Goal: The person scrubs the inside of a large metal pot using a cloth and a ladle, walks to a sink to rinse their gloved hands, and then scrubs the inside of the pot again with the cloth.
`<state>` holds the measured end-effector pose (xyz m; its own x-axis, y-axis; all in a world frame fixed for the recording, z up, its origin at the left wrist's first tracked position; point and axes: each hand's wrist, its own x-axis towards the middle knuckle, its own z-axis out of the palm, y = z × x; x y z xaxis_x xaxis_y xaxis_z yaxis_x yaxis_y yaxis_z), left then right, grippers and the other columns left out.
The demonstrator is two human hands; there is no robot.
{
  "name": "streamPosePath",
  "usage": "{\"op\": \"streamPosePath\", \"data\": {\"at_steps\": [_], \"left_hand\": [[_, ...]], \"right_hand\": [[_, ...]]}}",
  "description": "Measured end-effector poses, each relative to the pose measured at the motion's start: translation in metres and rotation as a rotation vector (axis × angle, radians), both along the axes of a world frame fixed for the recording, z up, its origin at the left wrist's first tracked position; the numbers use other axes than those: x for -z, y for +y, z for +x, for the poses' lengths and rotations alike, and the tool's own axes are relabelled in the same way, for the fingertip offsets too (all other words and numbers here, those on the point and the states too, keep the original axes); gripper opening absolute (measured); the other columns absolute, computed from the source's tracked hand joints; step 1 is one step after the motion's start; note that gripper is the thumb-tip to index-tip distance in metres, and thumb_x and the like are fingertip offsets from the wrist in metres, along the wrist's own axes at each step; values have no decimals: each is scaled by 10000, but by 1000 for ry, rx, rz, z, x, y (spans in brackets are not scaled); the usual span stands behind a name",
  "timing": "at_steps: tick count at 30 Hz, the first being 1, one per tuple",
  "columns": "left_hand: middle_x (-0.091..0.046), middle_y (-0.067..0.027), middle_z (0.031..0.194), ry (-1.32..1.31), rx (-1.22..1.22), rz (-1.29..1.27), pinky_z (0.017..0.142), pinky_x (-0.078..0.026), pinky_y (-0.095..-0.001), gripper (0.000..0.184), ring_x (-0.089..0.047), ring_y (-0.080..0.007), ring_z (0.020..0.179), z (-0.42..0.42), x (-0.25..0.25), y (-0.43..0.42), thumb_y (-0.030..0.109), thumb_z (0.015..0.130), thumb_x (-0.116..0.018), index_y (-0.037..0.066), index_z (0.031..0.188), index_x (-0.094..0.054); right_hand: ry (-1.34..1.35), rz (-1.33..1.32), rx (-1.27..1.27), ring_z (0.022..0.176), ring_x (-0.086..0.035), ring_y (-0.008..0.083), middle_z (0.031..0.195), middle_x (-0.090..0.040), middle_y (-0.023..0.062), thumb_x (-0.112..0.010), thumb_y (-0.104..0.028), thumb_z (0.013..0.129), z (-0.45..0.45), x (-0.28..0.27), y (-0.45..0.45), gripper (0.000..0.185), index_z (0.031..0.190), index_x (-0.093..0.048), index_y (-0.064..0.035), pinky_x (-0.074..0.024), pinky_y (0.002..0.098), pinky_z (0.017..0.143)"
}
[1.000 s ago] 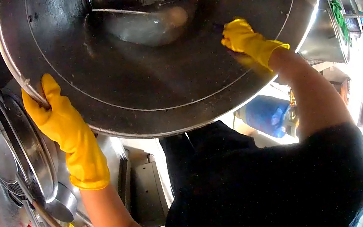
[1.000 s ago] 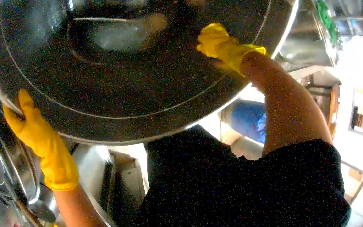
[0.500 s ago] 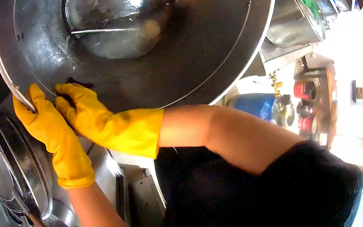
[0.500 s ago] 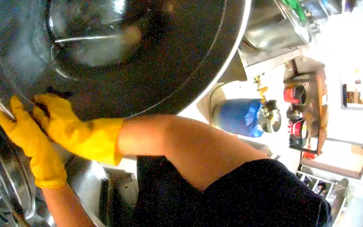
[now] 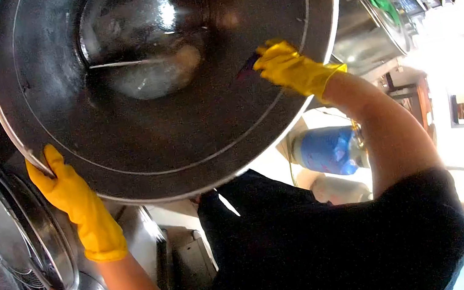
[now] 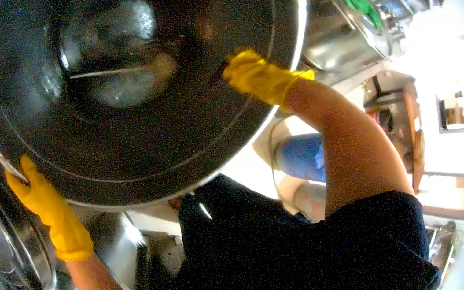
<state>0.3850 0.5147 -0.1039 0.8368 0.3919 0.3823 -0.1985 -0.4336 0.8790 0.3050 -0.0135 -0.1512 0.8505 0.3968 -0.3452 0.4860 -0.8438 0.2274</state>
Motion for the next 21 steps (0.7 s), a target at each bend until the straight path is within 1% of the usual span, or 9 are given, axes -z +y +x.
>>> {"op": "streamPosePath", "data": {"at_steps": [3,7,8,11,13,14,17,19,21], "left_hand": [[-574,-106,1227,133,-44,-63,931,-416,-315,490,-537,-201,1047,-8,-6,-5,242,913,-638,6,1311,-475],[-557,-92,1245,186,-121,-124,926,-422,-309,485,-532,-203,1053,-15,-15,-19,223,925,-620,27,1334,-446],[-556,-90,1241,221,-108,-231,922,-424,-305,476,-532,-203,1051,-14,-23,-25,214,929,-614,31,1334,-443],[-561,-99,1225,263,-254,23,896,-457,-330,455,-546,-203,1020,-15,-18,-22,176,922,-618,46,1326,-452],[-445,-151,1389,377,-227,-41,1037,-401,-371,528,-484,-286,1214,-20,-18,-18,254,952,-562,79,1402,-346],[-442,-157,1391,377,-265,31,1037,-407,-380,542,-492,-294,1206,-25,-13,-14,271,953,-558,82,1409,-333],[-466,-169,1360,401,-479,162,980,-453,-406,540,-528,-309,1142,-20,-15,-33,268,945,-566,72,1398,-346],[-501,-167,1318,337,-555,188,931,-467,-424,500,-537,-297,1087,-23,-10,-26,197,929,-602,48,1361,-400],[-486,-165,1334,289,-434,208,934,-465,-422,529,-530,-296,1098,-33,-1,-8,217,932,-600,39,1379,-378]], "right_hand": [[9,-226,352,1167,-504,381,1275,-532,242,-571,-364,846,51,7,26,373,1101,-660,-107,-357,498,1011],[-77,12,369,1287,-383,410,1393,-418,263,-535,-458,832,61,173,47,529,1170,-627,-61,-241,475,1100],[122,-76,505,1299,-377,397,1384,-434,259,-533,-459,834,83,191,80,525,1171,-630,-69,-233,473,1106],[260,537,536,1265,-427,353,1306,-526,192,-558,-452,832,114,264,139,517,1179,-612,-73,-270,463,1078],[122,804,721,1243,-444,366,1301,-524,196,-602,-418,829,153,319,209,482,1172,-606,-79,-331,438,1041],[105,911,764,1232,-453,372,1298,-522,199,-623,-401,828,173,340,238,467,1169,-602,-82,-362,425,1022],[209,1207,714,1217,-468,372,1321,-508,191,-623,-384,854,212,359,292,427,1168,-612,-96,-382,416,1014],[68,1192,552,1201,-483,363,1316,-521,173,-608,-378,869,216,325,305,398,1144,-633,-92,-383,426,1008],[52,1171,385,1174,-502,348,1258,-565,166,-587,-402,880,199,339,259,394,1115,-651,-92,-395,444,982]]}}
